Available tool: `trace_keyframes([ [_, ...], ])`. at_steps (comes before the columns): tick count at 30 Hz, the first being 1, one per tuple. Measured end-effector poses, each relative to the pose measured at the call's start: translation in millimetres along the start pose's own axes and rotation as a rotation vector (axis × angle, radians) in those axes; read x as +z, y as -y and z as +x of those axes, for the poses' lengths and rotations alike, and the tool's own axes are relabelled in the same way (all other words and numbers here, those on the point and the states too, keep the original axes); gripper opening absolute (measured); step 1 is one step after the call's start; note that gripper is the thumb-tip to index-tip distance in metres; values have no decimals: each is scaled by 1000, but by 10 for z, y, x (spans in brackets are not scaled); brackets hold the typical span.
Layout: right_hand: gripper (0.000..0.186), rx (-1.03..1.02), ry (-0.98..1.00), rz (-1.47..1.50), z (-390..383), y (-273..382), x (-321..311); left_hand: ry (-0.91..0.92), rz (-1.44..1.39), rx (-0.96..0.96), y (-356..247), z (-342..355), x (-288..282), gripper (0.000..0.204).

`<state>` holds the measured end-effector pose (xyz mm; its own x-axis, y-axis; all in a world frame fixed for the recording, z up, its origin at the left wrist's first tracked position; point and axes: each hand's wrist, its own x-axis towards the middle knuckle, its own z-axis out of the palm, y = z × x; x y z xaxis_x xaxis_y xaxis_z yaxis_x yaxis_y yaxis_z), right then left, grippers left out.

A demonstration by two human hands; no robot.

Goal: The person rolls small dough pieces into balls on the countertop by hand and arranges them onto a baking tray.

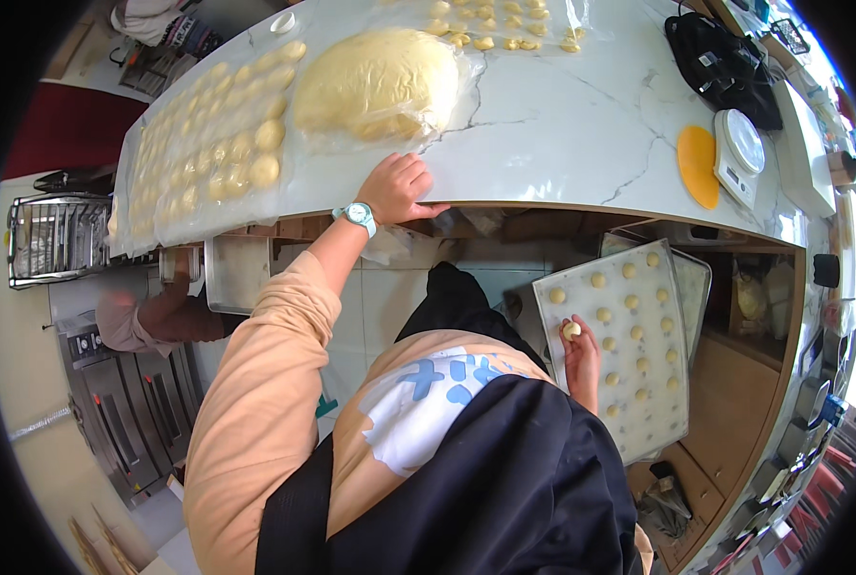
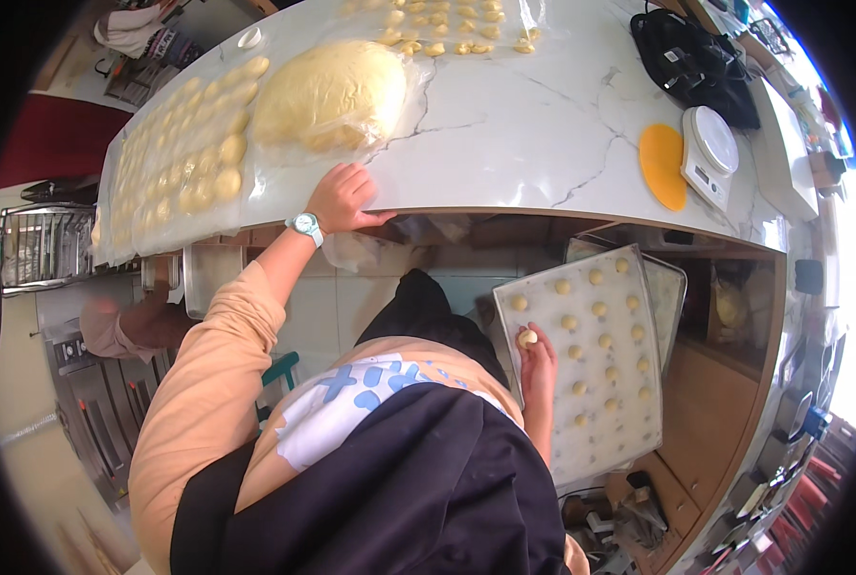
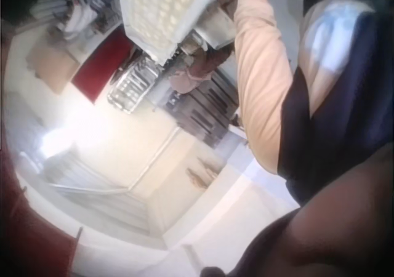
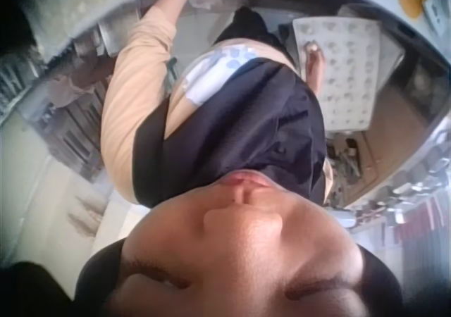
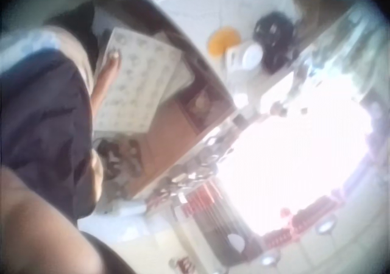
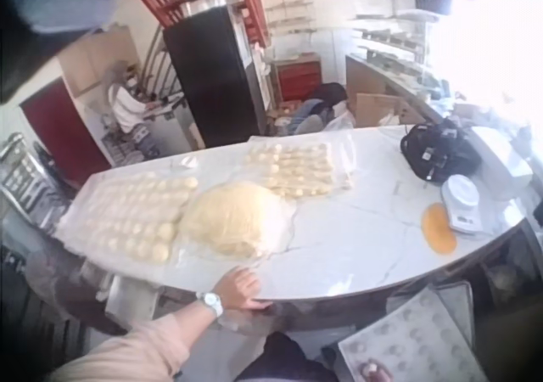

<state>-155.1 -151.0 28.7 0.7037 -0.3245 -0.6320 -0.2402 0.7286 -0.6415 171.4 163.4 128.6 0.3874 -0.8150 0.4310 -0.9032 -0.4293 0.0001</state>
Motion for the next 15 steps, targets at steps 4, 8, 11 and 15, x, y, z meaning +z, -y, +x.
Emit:
trace_keyframes([
  [4, 39, 1, 4, -53, -1, -6, 108, -21, 6, 18, 31, -99, -31, 44],
  [8, 39, 10, -37, -95, -37, -3, 122, -32, 0, 29, 54, -38, -32, 44],
  [11, 39, 17, -86, -113, -18, -2, 13, 23, -13, 11, 73, 96, 36, 44],
  [15, 43, 24, -139, -197, -95, 57, 23, -19, 4, 96, 162, -1, 151, 46],
])
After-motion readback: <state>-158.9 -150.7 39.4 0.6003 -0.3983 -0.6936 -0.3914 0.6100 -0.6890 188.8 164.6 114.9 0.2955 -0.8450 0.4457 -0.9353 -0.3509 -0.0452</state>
